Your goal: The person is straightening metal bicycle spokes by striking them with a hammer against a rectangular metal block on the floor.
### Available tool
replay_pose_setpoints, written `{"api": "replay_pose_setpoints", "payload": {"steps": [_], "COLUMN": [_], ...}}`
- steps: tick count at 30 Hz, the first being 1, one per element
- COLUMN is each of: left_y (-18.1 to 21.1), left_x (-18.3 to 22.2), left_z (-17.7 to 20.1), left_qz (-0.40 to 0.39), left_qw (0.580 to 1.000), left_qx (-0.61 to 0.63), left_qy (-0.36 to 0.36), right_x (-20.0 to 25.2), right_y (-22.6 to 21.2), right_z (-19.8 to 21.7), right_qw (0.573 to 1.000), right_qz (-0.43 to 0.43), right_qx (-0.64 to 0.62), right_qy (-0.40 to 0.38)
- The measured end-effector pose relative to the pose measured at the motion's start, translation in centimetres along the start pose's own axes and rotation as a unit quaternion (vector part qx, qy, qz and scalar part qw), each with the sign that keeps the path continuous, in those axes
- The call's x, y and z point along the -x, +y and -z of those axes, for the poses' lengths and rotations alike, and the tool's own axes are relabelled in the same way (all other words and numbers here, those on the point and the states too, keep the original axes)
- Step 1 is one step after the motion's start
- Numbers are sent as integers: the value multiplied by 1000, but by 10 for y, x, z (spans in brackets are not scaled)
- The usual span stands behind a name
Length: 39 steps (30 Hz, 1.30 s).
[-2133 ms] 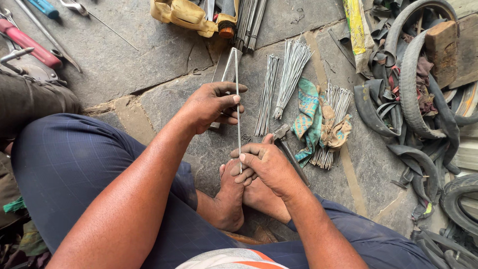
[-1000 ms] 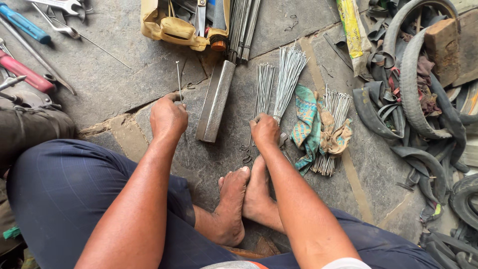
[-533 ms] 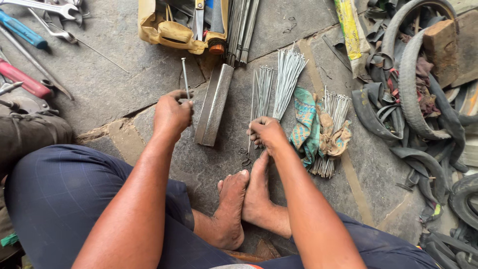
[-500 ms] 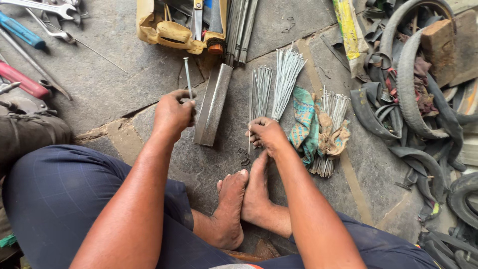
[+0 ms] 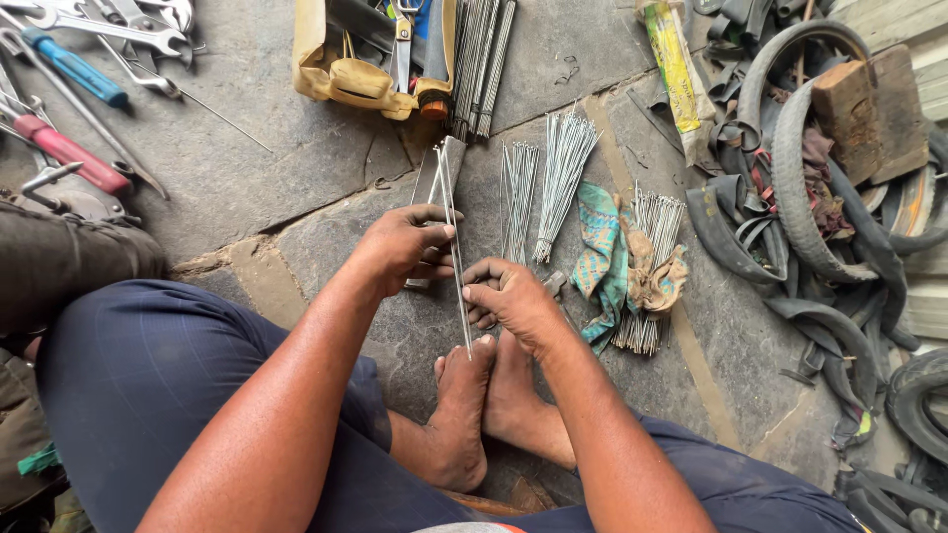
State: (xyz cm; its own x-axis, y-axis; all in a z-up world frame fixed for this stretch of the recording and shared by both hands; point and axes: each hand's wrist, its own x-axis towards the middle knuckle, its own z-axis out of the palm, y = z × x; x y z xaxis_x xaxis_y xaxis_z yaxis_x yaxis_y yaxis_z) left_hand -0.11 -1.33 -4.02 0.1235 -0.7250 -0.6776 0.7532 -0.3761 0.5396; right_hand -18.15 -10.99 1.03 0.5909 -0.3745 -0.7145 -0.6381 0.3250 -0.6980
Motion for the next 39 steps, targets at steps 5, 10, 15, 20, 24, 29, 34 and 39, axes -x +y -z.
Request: {"api": "replay_pose_setpoints", "payload": {"steps": [5,10,15,20,24,29,34,39], "left_y": [4,4,3,5,8,8,12,15], "left_x": [6,5,1,-1,1,3,7,10], "left_z": [-4,-5,-3,1,2,0,-2,-3], "left_qz": [-9,-26,-31,-57,-61,-77,-80,-77], "left_qw": [999,999,999,998,998,997,996,996], "left_qx": [-33,-29,-17,0,-2,-6,-19,-23], "left_qy": [-5,-35,-31,-13,6,18,37,26], "right_x": [10,15,19,33,42,46,44,39], "right_y": [-8,-11,-18,-33,-35,-33,-29,-22], "right_z": [-6,-8,-12,-19,-25,-28,-28,-24], "right_qw": [1000,1000,999,995,992,990,991,992], "right_qz": [-14,-12,-10,-83,-105,-127,-114,-108], "right_qx": [-2,-2,27,59,70,58,68,68], "right_qy": [13,13,17,4,3,16,28,25]}}
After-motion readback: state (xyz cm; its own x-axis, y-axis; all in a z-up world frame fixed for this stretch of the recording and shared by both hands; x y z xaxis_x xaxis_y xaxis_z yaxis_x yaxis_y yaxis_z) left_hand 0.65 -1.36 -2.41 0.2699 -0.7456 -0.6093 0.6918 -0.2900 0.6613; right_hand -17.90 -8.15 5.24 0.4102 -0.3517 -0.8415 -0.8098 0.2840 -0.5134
